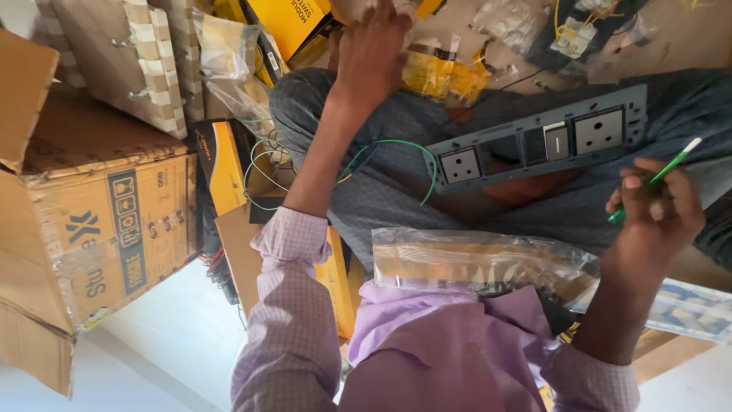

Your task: The person sits on the floor and assembles electrical switch and socket panels. They use pliers to work on a wired socket strip, then unpack new socket modules and a black mounting frame from plastic packaging, fit the modules into the frame, and use a screwdriver to tighten screws on the assembled panel.

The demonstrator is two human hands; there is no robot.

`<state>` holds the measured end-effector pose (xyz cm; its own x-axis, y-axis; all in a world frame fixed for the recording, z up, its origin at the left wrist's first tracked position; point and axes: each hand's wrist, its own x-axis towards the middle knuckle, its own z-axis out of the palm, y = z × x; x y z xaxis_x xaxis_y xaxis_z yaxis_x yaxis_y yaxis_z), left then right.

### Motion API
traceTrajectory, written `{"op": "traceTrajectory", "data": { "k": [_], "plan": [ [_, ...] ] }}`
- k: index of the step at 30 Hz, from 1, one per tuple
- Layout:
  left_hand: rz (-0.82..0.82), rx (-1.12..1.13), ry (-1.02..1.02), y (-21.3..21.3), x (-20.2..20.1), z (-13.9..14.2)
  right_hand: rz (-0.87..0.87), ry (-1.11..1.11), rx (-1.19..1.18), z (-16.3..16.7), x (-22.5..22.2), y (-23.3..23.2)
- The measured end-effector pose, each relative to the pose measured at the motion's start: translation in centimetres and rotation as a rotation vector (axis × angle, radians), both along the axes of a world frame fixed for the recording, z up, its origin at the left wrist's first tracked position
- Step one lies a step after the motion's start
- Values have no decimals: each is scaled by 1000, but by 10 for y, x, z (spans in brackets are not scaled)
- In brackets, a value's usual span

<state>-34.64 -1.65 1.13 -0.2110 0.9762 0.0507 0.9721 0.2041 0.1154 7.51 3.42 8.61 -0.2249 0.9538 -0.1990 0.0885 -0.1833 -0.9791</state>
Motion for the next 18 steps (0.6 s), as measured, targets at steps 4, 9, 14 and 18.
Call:
{"op": "traceTrajectory", "data": {
  "k": [4, 9, 14, 18],
  "plan": [
    [179, 147, 1, -3, -10, -31, 22, -45, 3, -17, 10, -9],
    [168, -17, -110, -2, -15, -48, 46, 5, 8, -4, -4, -21],
    [105, 210, 28, -14, -3, 4, 46, 12, -26, 17, -23, -24],
    [121, 295, -238, 21, -3, 63, 9, 20, -13, 21, -29, -14]
  ]
}}
